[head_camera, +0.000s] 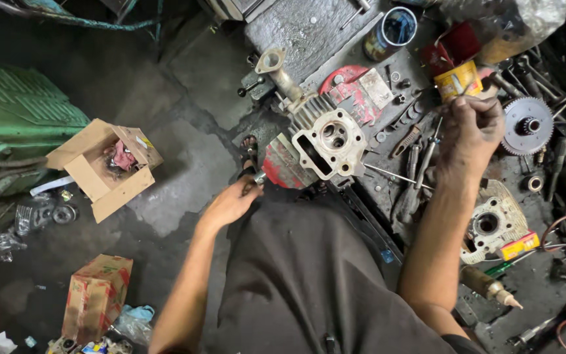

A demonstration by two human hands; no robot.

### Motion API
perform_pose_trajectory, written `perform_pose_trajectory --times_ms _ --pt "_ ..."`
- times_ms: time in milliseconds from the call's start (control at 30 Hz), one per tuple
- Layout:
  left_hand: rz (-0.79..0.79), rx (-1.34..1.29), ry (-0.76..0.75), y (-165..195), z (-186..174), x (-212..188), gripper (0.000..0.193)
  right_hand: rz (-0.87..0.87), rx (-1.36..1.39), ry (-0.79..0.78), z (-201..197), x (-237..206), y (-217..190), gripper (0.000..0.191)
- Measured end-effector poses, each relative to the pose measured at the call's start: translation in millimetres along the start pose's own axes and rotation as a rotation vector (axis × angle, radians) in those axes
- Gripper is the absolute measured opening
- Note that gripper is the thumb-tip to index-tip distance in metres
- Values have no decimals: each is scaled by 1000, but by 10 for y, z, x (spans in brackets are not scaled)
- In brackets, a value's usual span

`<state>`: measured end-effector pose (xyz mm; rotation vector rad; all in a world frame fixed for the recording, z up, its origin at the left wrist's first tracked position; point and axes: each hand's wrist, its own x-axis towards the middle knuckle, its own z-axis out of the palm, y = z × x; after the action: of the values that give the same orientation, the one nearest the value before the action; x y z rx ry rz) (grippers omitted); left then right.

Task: The person uses a T-handle wrench to tighten bolts on a cylinder head clamped in a bench vise. They then remove the cylinder head, place it on the workbench, and handle a small metal component before returning the head to the vise.

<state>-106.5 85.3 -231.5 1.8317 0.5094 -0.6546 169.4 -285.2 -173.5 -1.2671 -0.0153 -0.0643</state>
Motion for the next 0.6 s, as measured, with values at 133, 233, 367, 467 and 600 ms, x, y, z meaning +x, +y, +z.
perform_pose_trajectory --times_ms 133,233,367,467,600 --pt "-93 305 -71 -48 143 103 52 172 201 -7 199 -119 -129 14" --pt "-49 342 -43 29 179 65 52 262 382 -50 500 -322 -290 35" --pt "69 424 -57 421 -84 -253 40 213 386 -132 765 -556 -485 76" --pt "452 343 -149 893 -372 -540 31 148 371 -127 846 -627 -517 78" --pt "928 227 78 1564 -425 -581 36 59 277 -151 895 -713 -470 72"
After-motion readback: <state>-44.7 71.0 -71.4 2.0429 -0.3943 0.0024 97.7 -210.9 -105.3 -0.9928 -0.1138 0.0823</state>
